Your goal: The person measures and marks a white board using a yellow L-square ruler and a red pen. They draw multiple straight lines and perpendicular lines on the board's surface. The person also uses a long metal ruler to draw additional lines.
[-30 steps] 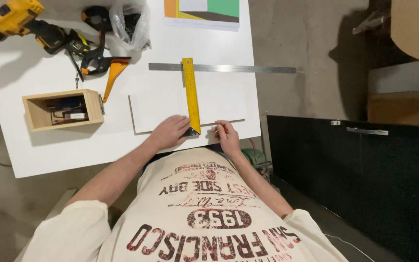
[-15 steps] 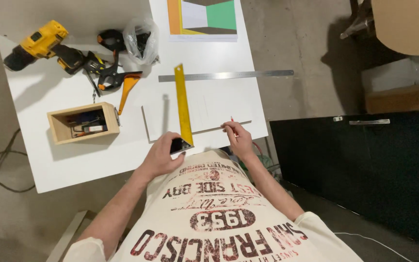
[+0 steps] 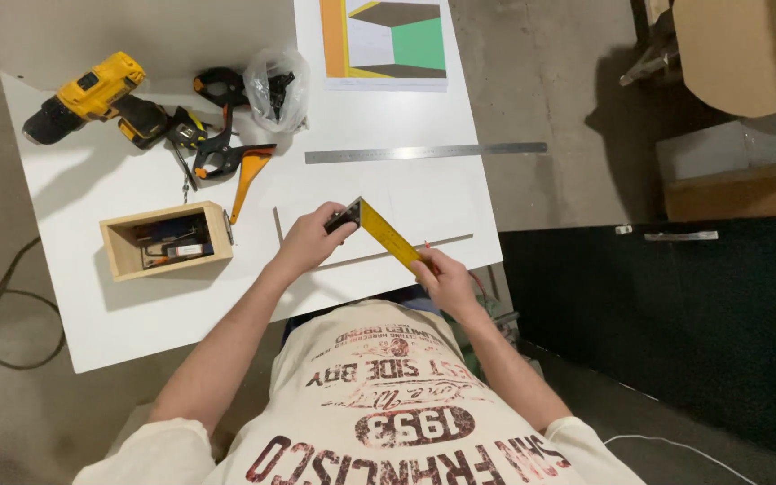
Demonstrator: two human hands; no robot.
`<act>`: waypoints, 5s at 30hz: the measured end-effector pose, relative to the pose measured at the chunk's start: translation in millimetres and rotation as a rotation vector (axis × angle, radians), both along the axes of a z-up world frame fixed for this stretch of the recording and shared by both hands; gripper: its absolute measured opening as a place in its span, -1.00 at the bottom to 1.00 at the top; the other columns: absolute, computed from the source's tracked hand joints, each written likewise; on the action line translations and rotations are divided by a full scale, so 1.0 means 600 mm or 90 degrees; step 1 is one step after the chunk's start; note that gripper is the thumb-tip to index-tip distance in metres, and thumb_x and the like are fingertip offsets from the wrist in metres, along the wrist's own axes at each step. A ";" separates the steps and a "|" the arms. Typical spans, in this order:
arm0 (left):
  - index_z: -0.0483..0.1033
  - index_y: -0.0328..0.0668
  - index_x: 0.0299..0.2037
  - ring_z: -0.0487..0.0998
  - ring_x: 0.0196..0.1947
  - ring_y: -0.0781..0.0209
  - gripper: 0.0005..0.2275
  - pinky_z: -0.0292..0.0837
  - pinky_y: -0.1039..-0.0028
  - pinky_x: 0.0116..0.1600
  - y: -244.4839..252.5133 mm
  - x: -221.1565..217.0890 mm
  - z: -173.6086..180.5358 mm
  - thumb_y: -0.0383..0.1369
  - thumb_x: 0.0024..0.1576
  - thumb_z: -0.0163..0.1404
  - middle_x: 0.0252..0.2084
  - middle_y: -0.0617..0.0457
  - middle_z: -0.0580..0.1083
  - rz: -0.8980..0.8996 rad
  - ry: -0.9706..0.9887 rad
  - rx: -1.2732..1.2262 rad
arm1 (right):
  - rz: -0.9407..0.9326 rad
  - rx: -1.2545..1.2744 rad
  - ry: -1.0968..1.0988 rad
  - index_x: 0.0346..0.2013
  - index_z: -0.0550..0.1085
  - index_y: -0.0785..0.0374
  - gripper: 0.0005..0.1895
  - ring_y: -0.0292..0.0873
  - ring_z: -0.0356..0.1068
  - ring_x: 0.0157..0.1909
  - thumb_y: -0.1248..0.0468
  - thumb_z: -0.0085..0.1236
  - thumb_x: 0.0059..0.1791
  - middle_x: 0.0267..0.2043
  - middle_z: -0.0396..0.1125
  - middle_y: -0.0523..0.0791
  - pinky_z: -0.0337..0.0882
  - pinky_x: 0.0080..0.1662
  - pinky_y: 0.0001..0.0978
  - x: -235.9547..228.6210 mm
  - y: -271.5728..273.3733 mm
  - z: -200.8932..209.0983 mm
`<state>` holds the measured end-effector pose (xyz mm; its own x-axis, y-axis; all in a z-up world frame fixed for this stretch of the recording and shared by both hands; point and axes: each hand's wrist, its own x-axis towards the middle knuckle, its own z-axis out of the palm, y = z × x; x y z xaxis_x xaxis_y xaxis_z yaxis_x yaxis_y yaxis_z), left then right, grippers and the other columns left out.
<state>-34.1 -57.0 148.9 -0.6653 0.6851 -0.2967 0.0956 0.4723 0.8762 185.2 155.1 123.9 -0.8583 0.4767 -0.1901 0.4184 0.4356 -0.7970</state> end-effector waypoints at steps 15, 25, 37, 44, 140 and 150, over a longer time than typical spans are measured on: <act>0.41 0.01 0.31 0.55 0.11 -0.23 -0.44 0.50 0.09 0.18 0.100 -0.031 -0.070 -0.23 0.05 0.22 0.08 -0.22 0.55 0.134 -0.053 -0.128 | -0.031 -0.162 0.074 -0.09 0.60 0.15 -0.85 -0.19 0.53 -0.23 0.27 0.09 0.14 -0.31 0.56 -0.10 0.51 -0.01 -0.28 -0.076 0.185 -0.134; 0.47 -0.17 0.28 0.50 0.19 -0.19 -0.48 0.44 0.15 0.28 0.131 -0.059 -0.055 -0.35 0.07 0.25 0.16 -0.26 0.51 0.256 -0.078 -0.118 | 0.086 -0.049 0.171 -0.15 0.62 0.10 -0.87 -0.06 0.48 -0.39 0.17 0.24 0.05 -0.49 0.46 -0.08 0.52 -0.19 -0.21 -0.126 0.289 -0.217; 0.47 0.00 0.29 0.49 0.19 -0.25 -0.47 0.40 0.09 0.32 0.201 -0.154 -0.147 -0.35 0.05 0.27 0.16 -0.20 0.52 0.075 -0.027 -0.050 | -0.054 -0.124 0.116 -0.11 0.64 0.08 -0.87 -0.25 0.48 -0.43 0.27 0.19 0.08 -0.52 0.50 -0.09 0.53 -0.21 -0.32 -0.129 0.291 -0.176; 0.40 0.25 0.34 0.52 0.19 -0.13 -0.42 0.44 0.14 0.28 0.237 -0.205 -0.243 -0.18 0.07 0.25 0.17 -0.06 0.53 -0.092 0.069 -0.038 | -0.260 -0.232 0.213 0.06 0.52 0.31 -0.75 -0.22 0.43 -0.44 0.37 -0.09 0.18 -0.47 0.49 -0.01 0.49 -0.24 -0.40 -0.104 0.079 -0.088; 0.59 -0.14 0.15 0.45 -0.17 -0.01 -0.47 0.41 0.24 -0.05 0.290 -0.154 -0.245 -0.45 -0.10 0.38 -0.19 -0.04 0.44 -0.222 0.032 0.011 | -0.435 0.221 0.173 -0.30 0.54 0.30 -0.87 0.01 0.40 -0.61 0.50 0.28 -0.11 -0.57 0.35 0.01 0.42 -0.54 -0.33 -0.220 0.020 -0.242; 0.57 -0.13 0.17 0.44 -0.16 -0.02 -0.48 0.42 0.24 -0.05 0.286 -0.156 -0.252 -0.44 -0.06 0.38 -0.20 -0.04 0.43 -0.219 0.030 0.037 | -0.429 0.249 0.137 -0.29 0.55 0.27 -0.88 0.02 0.36 -0.64 0.46 0.30 -0.09 -0.62 0.32 0.00 0.42 -0.52 -0.33 -0.218 0.018 -0.257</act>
